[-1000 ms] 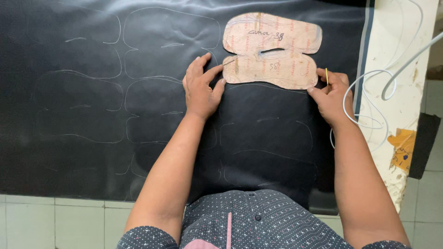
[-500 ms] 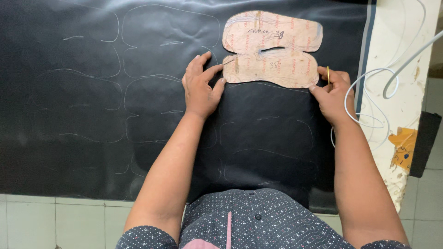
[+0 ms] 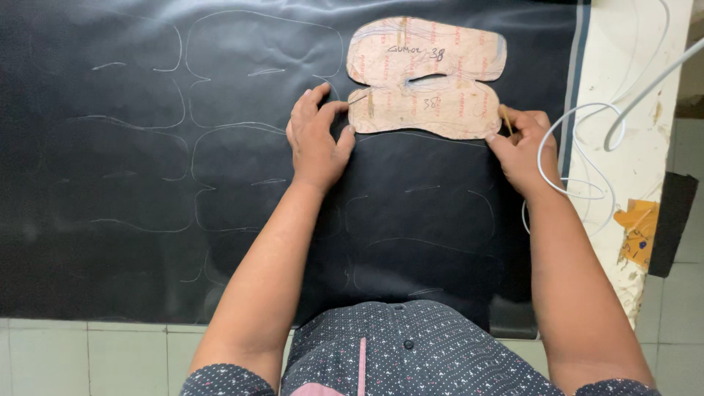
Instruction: The person holds a cardboard shoe pattern piece on a black sheet and traces around its edge with a marking pen, repositioning the pattern to trace additional outlines. At the end they lift the pattern aside and continue marking lines on the sheet.
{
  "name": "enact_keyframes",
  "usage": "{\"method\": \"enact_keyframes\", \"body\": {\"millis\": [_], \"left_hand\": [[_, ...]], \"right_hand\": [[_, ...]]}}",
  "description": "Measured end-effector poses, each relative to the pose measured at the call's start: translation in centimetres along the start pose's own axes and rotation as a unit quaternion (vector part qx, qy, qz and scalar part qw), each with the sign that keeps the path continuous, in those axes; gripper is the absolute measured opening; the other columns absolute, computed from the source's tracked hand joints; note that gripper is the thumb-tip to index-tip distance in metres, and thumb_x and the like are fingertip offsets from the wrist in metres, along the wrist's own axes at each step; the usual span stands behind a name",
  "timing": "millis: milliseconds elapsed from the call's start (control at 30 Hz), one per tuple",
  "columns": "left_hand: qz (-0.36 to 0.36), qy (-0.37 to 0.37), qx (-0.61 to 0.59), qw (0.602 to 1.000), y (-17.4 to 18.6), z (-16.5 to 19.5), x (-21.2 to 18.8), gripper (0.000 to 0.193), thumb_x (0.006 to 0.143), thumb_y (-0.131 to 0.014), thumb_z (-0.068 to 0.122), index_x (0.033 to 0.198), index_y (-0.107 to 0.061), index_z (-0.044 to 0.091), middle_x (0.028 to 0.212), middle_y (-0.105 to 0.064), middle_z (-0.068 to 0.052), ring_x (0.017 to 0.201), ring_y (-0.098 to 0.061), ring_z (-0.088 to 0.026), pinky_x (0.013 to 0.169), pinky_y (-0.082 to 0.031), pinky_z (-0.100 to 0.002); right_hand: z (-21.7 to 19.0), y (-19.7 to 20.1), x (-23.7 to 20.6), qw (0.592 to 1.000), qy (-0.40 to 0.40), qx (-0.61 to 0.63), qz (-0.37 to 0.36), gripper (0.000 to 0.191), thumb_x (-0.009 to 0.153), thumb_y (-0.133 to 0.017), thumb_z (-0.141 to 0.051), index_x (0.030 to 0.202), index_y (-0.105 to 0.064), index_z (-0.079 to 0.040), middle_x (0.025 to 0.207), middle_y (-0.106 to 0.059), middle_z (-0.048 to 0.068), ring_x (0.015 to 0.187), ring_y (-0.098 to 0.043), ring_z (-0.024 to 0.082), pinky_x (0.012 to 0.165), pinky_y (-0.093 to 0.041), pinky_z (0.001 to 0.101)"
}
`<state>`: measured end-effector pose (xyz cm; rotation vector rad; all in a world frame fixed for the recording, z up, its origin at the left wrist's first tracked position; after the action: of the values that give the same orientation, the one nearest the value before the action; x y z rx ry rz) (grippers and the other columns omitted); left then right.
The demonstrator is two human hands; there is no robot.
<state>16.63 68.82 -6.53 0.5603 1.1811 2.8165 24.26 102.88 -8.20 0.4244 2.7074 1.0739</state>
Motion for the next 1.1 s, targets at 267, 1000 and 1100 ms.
{"method": "enact_keyframes", "body": {"millis": [267, 1000, 1100], "left_hand": [[-0.132, -0.203, 0.048, 0.969, -7.2, 7.2, 0.2, 0.029, 0.090, -0.055, 0.009, 0.116, -0.065, 0.000, 0.129, -0.061, -0.021, 0.116, -0.059, -0.040, 0.101, -0.051, -0.050], [-0.241, -0.204, 0.198, 0.928, -13.8, 9.3, -3.5, 0.057, 0.098, -0.047, 0.023, 0.148, -0.044, -0.004, 0.153, -0.042, -0.031, 0.143, -0.040, -0.051, 0.119, -0.024, -0.067], [-0.242, -0.217, 0.206, 0.923, -14.1, 9.2, -3.7, 0.057, 0.098, -0.047, 0.024, 0.149, -0.044, -0.001, 0.152, -0.043, -0.031, 0.141, -0.040, -0.053, 0.117, -0.022, -0.070]], "right_hand": [[-1.0, 0.4, 0.3, 0.997, 0.046, -0.056, 0.004, 0.046, 0.089, -0.077, -0.023, 0.129, -0.070, -0.002, 0.118, -0.059, 0.016, 0.100, -0.061, 0.027, 0.086, -0.050, 0.0375], [-15.6, -3.5, 1.8, 0.935, 0.311, -0.070, -0.153, 0.016, 0.098, -0.066, -0.016, 0.094, -0.073, -0.002, 0.088, -0.072, 0.015, 0.086, -0.068, 0.034, 0.082, -0.051, 0.0446], [-15.5, -3.6, 1.6, 0.916, 0.376, -0.070, -0.120, 0.015, 0.097, -0.069, -0.016, 0.093, -0.073, -0.002, 0.089, -0.072, 0.014, 0.086, -0.067, 0.035, 0.081, -0.049, 0.0462]]}}
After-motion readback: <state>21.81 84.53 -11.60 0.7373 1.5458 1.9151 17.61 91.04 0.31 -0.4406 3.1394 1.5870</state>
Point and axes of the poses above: each hand's wrist, its own x-axis towards the middle knuckle, its own y-axis out of the back of the hand, z = x × y, the point moved 2 cm from there along x, towards the middle knuckle
